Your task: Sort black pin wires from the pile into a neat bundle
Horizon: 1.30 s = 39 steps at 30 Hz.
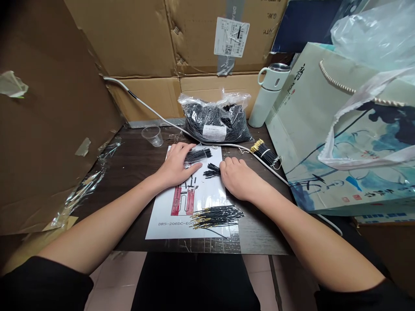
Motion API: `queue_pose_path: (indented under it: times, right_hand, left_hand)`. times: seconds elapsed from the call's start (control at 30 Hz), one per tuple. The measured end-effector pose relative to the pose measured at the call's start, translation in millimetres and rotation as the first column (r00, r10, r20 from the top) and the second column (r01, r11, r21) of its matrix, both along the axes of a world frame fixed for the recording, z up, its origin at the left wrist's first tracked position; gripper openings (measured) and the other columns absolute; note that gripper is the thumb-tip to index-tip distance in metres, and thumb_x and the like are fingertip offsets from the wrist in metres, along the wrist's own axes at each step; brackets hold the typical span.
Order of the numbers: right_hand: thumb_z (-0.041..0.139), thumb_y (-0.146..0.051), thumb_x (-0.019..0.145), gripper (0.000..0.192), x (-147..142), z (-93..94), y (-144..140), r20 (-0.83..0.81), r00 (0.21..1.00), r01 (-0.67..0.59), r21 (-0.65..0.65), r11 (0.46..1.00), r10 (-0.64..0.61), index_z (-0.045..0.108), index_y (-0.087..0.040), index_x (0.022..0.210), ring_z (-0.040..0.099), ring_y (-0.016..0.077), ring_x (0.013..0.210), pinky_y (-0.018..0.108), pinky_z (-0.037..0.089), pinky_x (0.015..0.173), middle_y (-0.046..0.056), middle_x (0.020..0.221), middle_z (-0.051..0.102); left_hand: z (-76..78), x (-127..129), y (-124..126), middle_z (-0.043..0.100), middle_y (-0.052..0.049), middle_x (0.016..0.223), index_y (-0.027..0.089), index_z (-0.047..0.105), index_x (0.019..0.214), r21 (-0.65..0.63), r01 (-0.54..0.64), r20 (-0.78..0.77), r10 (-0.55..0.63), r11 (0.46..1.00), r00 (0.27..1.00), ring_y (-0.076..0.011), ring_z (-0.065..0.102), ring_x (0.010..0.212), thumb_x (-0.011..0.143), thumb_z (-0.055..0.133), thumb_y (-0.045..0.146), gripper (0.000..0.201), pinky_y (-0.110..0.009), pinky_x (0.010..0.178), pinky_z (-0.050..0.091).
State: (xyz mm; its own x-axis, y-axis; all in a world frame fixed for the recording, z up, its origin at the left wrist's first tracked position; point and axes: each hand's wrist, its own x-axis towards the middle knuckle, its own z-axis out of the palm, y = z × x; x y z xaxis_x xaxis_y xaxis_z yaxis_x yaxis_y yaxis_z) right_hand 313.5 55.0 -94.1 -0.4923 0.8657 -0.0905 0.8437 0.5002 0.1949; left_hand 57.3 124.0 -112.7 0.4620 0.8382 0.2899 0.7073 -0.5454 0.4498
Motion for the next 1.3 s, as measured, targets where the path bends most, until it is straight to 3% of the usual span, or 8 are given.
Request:
queue_pose_path:
  times: [0.2,0.33,0.43,0.6,0.77,0.93,1.03,1.3]
  right_hand:
    - [0.044,-0.02,0.106,0.014,6,11.5,4,-0.111,0.993,0.022,-0.125,0.992,-0.036,0.055,-0.014,0.11,0.064,0.0349,0.103,0.043,0.046,0.086,0.023,0.116,0.068]
    - [0.04,-0.026,0.109,0.006,19,26.1,5,-0.313,0.94,0.044,-0.286,0.957,-0.137,0.041,-0.022,0.105,0.058,0.0236,0.072,0.036,0.041,0.067,0.009,0.089,0.065]
    - [0.037,-0.028,0.111,0.008,27,32.4,4,-0.394,0.905,0.043,-0.292,0.955,-0.161,0.035,-0.024,0.104,0.05,0.0209,0.063,0.035,0.035,0.061,0.003,0.078,0.06]
    - [0.039,-0.028,0.111,0.008,20,32.4,-3,-0.404,0.904,0.002,-0.329,0.944,-0.142,0.039,-0.022,0.106,0.051,0.0201,0.061,0.034,0.034,0.06,0.005,0.079,0.063]
    - [0.041,-0.026,0.109,0.015,3,29.0,-13,-0.373,0.925,-0.059,-0.335,0.94,-0.075,0.05,-0.016,0.115,0.063,0.0247,0.074,0.035,0.038,0.067,0.015,0.094,0.073]
    - [0.039,-0.024,0.11,0.026,-6,30.7,-16,-0.408,0.911,-0.098,-0.363,0.927,-0.063,0.048,-0.011,0.131,0.06,0.0227,0.069,0.035,0.034,0.064,0.014,0.094,0.075]
    - [0.039,-0.025,0.11,0.019,-7,31.7,-15,-0.413,0.909,-0.106,-0.374,0.921,-0.063,0.049,-0.015,0.123,0.057,0.0214,0.067,0.034,0.033,0.062,0.012,0.091,0.073]
    - [0.038,-0.026,0.112,0.01,-6,31.1,-15,-0.436,0.896,-0.094,-0.362,0.927,-0.079,0.047,-0.019,0.114,0.059,0.0215,0.068,0.034,0.035,0.063,0.011,0.093,0.073]
  left_hand:
    - [-3.2,-2,3,0.071,-0.014,0.136,0.018,0.056,0.15,-0.006,0.036,0.052,-0.035,0.999,0.998,-0.0343,0.061,0.126,0.102,0.072,0.035,0.054,-0.054,0.114,0.048]
    - [-1.2,-4,2,0.072,-0.012,0.133,0.021,0.059,0.138,-0.031,0.051,0.094,-0.048,0.998,0.994,-0.0322,0.064,0.125,0.097,0.071,0.025,0.044,-0.052,0.113,0.051]
    - [3.8,-4,-2,0.068,-0.014,0.135,0.019,0.057,0.137,-0.044,0.029,0.099,-0.025,0.999,0.995,-0.0334,0.063,0.126,0.088,0.074,0.022,0.052,-0.054,0.112,0.053]
    - [22.8,4,-23,0.054,-0.018,0.159,0.019,0.043,0.16,0.279,0.14,0.119,-0.179,0.95,0.977,-0.0388,0.049,0.147,0.088,0.077,0.034,0.081,-0.059,0.125,0.04]
    - [29.2,19,-48,0.059,-0.014,0.163,0.023,0.057,0.158,0.43,0.385,-0.259,-0.297,0.816,0.919,-0.0379,0.054,0.142,0.103,0.068,0.033,0.057,-0.054,0.116,0.037]
    - [21.1,26,-51,0.069,-0.016,0.153,0.015,0.07,0.143,0.5,0.357,-0.371,-0.177,0.789,0.911,-0.0366,0.06,0.134,0.109,0.065,0.03,0.038,-0.052,0.106,0.037]
    - [18.6,27,-49,0.07,-0.015,0.149,0.015,0.076,0.124,0.534,0.352,-0.404,-0.133,0.769,0.905,-0.0354,0.061,0.129,0.11,0.06,0.021,0.022,-0.052,0.103,0.037]
    - [20.3,26,-49,0.069,-0.013,0.15,0.022,0.076,0.119,0.332,0.338,-0.379,-0.203,0.881,0.903,-0.0371,0.059,0.134,0.11,0.046,0.011,0.033,-0.058,0.108,0.037]
